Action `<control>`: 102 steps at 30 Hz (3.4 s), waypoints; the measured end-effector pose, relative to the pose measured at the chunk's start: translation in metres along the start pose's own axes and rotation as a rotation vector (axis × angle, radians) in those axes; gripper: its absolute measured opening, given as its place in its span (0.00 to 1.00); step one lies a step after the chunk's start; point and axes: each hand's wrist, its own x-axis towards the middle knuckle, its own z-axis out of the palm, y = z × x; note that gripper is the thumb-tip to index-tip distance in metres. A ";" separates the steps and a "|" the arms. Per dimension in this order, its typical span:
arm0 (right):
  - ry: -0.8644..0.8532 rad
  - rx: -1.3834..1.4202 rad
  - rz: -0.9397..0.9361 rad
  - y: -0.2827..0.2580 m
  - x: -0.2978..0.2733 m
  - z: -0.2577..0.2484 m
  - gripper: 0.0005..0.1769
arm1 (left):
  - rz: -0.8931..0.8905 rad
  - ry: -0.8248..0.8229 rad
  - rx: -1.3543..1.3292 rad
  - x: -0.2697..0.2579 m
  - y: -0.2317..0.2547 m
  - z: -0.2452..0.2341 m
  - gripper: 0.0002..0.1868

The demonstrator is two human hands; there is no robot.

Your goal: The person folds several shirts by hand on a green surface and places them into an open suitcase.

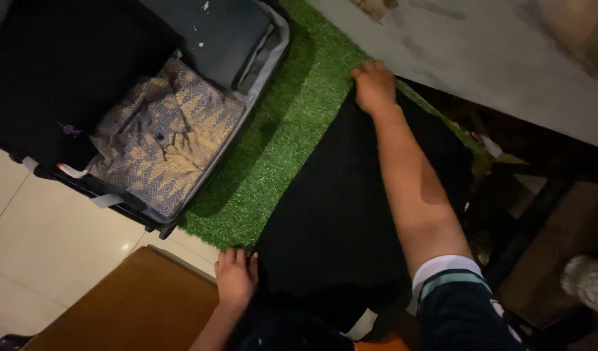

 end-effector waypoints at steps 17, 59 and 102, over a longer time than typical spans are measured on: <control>0.277 0.142 0.062 -0.019 0.053 -0.021 0.10 | -0.116 0.150 -0.440 -0.009 -0.060 0.021 0.08; 0.295 -0.004 0.517 0.027 -0.069 -0.018 0.14 | -0.105 0.106 -0.596 0.012 -0.107 -0.002 0.17; 0.077 1.233 0.857 -0.089 -0.114 -0.032 0.18 | 0.551 -0.106 -0.447 0.504 0.208 0.045 0.15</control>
